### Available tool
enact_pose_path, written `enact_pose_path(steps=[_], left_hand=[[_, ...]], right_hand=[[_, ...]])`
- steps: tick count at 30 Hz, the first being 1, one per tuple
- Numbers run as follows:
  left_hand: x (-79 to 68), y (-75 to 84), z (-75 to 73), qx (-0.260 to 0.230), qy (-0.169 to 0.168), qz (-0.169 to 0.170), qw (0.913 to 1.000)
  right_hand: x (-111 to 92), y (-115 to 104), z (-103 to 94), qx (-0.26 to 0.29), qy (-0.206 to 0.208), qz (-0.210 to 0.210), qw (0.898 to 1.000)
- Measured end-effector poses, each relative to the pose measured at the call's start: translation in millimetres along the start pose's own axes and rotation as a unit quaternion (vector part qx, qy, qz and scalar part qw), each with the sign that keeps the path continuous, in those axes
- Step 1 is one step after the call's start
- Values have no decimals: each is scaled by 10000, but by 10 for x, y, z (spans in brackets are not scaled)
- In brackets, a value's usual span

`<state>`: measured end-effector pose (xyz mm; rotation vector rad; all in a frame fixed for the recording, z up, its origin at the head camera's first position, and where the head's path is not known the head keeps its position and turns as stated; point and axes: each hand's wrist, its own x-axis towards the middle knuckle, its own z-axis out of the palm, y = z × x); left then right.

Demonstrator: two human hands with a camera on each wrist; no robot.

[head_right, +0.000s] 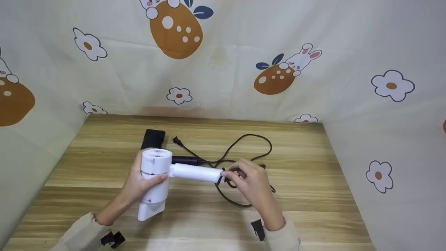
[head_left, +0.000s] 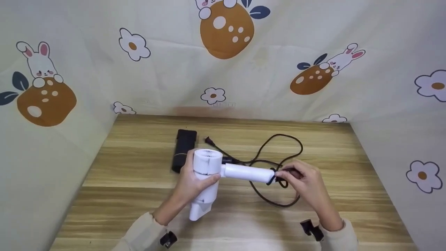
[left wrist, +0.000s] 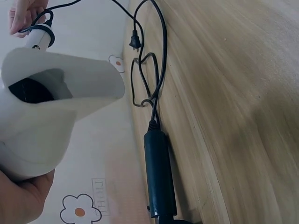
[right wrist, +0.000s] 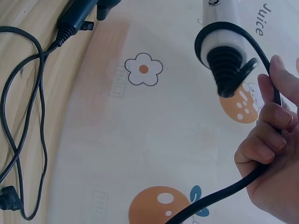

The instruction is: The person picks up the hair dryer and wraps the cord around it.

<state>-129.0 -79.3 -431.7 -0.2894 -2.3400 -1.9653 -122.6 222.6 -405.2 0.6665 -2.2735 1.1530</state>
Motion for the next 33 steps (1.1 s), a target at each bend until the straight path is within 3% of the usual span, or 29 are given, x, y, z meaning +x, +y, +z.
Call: enact_pose_path(steps=[7,12,15,19,23,28,33], left_hand=[[-10,72,-13,-174,-174,-76,9997],[-21,133,-40,-297,-250,-172,9991],[-35,183,-59,-443,-321,-182,9983],[-48,248,-64,-666,-421,-124,9968],[-80,303,-38,-865,-412,-75,9954],[-81,336,-20,-1130,-211,57,9934],[-66,332,-23,-1281,-39,139,9917]], right_hand=[[40,56,25,595,41,535,9968],[69,80,33,1386,-217,809,9868],[87,87,22,2213,-492,762,9710],[106,132,4,3268,-944,832,9367],[96,167,-7,3646,-1064,1210,9171],[72,120,28,3456,-767,1576,9219],[68,77,130,2583,-668,1814,9465]])
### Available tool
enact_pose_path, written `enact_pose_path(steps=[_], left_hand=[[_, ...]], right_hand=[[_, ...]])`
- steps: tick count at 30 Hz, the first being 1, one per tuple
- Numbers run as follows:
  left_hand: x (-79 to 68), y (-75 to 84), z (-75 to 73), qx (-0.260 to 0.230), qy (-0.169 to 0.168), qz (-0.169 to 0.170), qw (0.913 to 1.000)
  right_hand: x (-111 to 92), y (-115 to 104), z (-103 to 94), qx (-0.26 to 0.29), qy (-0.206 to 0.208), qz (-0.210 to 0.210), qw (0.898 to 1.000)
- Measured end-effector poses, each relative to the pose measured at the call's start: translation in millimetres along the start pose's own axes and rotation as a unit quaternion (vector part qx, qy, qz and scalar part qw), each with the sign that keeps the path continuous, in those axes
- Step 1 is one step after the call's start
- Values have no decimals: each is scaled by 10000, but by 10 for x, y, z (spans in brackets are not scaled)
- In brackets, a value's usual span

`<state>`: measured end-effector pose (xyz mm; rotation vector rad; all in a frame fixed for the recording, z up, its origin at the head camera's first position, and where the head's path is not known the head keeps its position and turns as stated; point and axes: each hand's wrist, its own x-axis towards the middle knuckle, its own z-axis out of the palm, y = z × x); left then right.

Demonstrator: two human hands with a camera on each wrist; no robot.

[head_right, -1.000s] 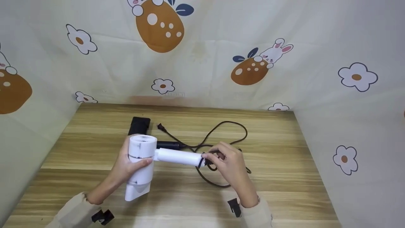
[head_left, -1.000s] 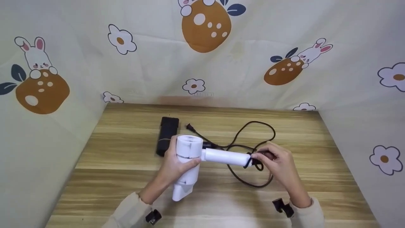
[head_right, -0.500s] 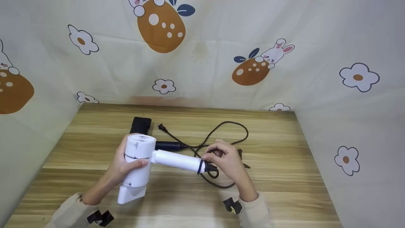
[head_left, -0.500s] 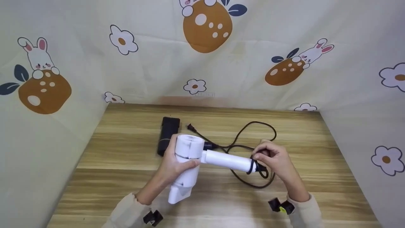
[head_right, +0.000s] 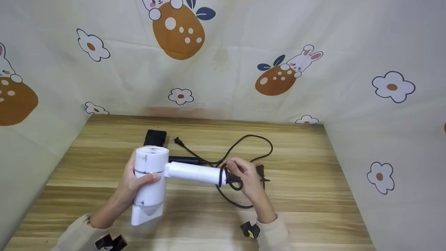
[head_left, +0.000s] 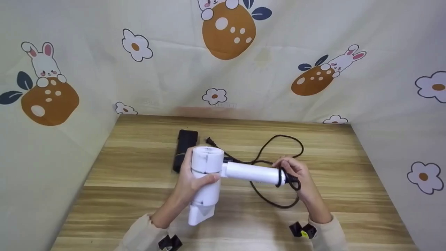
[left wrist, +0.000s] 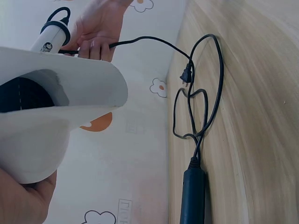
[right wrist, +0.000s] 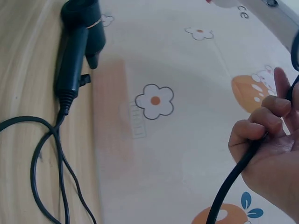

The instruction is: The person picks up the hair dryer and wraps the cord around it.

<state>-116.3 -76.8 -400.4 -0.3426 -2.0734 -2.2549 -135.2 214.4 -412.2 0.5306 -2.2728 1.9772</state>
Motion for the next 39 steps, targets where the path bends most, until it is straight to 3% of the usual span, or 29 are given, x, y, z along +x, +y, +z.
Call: enact_pose_path(steps=[3,5,10,12,16,20,23,27,32,39], left_hand=[[-4,-10,7,-54,110,-11,9999],[-4,-14,15,-124,240,-12,9996],[18,-9,41,-178,548,143,9982],[31,-13,48,-121,615,192,9979],[49,-37,47,-36,793,143,9967],[78,-79,11,52,992,-28,9950],[106,-128,-36,172,1169,-215,9928],[142,-205,-102,327,1365,-441,9891],[162,-281,-139,517,1272,-495,9893],[157,-335,-138,836,1028,-542,9897]], right_hand=[[-9,66,73,-947,181,-231,9951],[-25,118,129,-1323,257,-24,9909],[-71,168,286,-1236,327,837,9883],[-88,161,333,-1419,413,751,9862],[-118,144,377,-2291,356,508,9714],[-152,98,376,-3000,-73,105,9539],[-194,71,355,-3307,-318,-489,9419],[-234,60,326,-3335,-405,-1404,9314],[-230,43,304,-3312,-272,-2248,9160],[-215,24,282,-3458,-285,-2785,8956]])
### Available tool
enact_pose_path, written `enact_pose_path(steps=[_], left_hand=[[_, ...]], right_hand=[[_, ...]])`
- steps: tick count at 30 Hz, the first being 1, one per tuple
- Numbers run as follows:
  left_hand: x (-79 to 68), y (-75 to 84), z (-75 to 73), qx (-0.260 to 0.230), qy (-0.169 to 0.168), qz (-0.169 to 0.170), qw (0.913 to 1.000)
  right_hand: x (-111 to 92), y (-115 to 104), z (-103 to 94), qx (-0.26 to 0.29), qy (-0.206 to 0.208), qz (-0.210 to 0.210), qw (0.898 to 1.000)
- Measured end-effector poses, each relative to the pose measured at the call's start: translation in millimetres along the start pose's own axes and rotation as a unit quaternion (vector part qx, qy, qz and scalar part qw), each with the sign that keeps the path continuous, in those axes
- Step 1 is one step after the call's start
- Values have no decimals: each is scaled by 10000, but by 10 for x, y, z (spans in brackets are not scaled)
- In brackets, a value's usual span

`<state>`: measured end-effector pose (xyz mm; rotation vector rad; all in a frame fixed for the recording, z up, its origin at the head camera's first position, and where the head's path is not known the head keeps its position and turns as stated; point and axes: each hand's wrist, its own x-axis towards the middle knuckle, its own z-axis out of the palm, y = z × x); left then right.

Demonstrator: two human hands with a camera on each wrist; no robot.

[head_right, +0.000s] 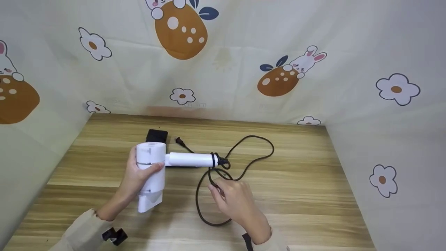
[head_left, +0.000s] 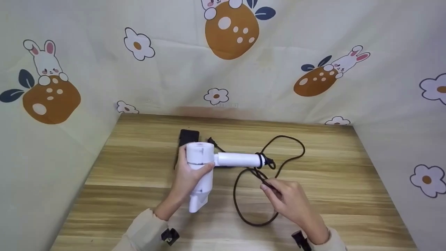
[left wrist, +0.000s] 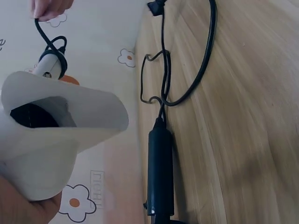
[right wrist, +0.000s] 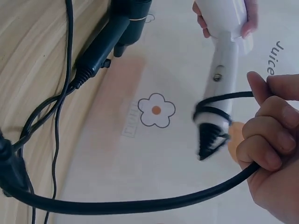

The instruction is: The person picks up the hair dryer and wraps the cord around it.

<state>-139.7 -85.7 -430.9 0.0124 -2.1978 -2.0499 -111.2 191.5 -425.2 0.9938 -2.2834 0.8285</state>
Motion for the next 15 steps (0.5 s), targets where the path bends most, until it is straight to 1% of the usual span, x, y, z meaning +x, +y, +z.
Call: enact_pose_path(steps=[5,9,11,15], left_hand=[[-8,-41,-2,185,-174,-150,9996],[-32,-55,-1,368,-316,-273,9985],[-50,-52,2,465,-410,-311,9976],[-76,-33,-1,591,-607,-436,9955]], right_hand=[[16,44,-97,-230,349,46,9991],[43,68,-162,-168,534,122,9984],[61,66,-180,-31,564,196,9982],[104,68,-195,23,699,234,9973]])
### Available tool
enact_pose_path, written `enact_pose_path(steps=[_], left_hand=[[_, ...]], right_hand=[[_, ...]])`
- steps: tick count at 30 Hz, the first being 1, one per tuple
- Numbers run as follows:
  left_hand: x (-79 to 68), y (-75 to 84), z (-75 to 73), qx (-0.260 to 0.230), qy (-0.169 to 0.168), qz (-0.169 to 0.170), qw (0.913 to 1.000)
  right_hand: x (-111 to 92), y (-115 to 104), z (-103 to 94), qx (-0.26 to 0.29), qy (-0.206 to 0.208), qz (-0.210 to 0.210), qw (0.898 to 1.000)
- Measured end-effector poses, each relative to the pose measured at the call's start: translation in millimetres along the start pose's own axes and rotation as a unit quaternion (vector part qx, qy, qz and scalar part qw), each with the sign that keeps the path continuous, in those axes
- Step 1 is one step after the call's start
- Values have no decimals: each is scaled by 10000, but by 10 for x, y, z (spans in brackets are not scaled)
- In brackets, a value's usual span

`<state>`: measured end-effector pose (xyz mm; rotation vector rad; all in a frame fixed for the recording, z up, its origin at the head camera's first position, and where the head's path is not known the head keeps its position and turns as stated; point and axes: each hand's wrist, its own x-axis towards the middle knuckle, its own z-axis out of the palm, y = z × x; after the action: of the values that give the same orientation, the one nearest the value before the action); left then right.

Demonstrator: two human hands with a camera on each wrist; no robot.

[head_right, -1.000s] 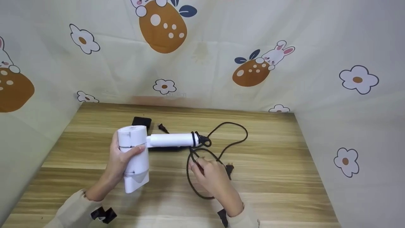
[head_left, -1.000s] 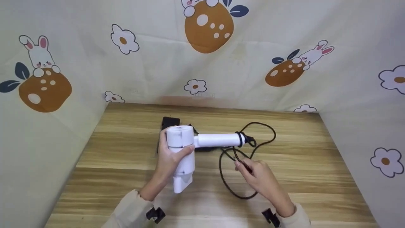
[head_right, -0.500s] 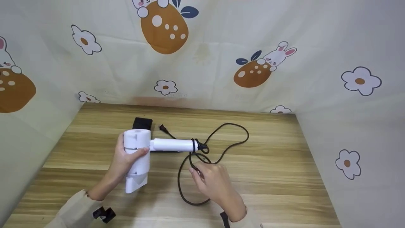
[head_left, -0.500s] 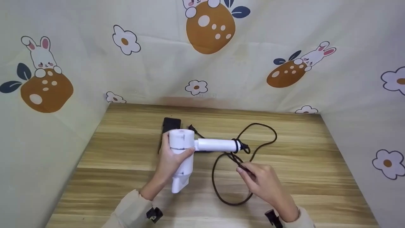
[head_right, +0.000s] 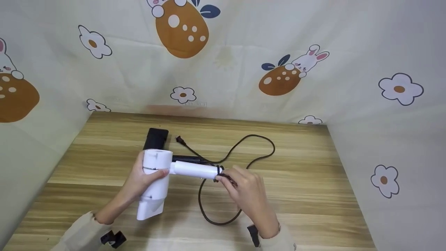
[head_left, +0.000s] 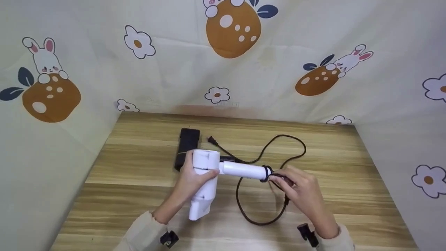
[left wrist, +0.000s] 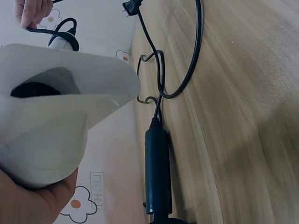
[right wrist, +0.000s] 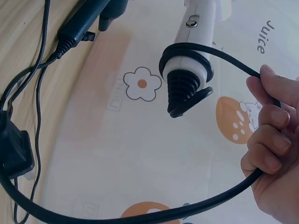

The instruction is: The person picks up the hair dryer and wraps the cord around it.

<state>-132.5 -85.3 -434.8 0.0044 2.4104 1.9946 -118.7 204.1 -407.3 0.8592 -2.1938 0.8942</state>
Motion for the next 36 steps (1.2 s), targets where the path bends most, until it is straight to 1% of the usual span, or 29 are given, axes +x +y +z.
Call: enact_pose_path(steps=[4,10,14,20,24,30,32,36], left_hand=[[-14,41,-16,79,-124,-71,9999],[-19,94,-29,173,-211,20,9996],[-26,125,-33,140,-301,56,9994],[-42,152,-37,56,-423,78,9991],[-61,169,-35,-114,-525,180,9984],[-61,180,-25,-376,-653,426,9963],[-60,182,-20,-482,-683,461,9954],[-68,197,-11,-741,-713,526,9933]], right_hand=[[39,8,-13,-45,28,32,10000],[81,37,-27,-19,13,218,9998],[103,52,-24,37,35,395,9992],[139,81,-26,147,181,395,9989],[146,119,-33,474,117,660,9966],[132,155,-33,1047,-25,1314,9858],[131,161,-25,1202,-27,1438,9823],[126,194,6,1453,-18,1526,9775]])
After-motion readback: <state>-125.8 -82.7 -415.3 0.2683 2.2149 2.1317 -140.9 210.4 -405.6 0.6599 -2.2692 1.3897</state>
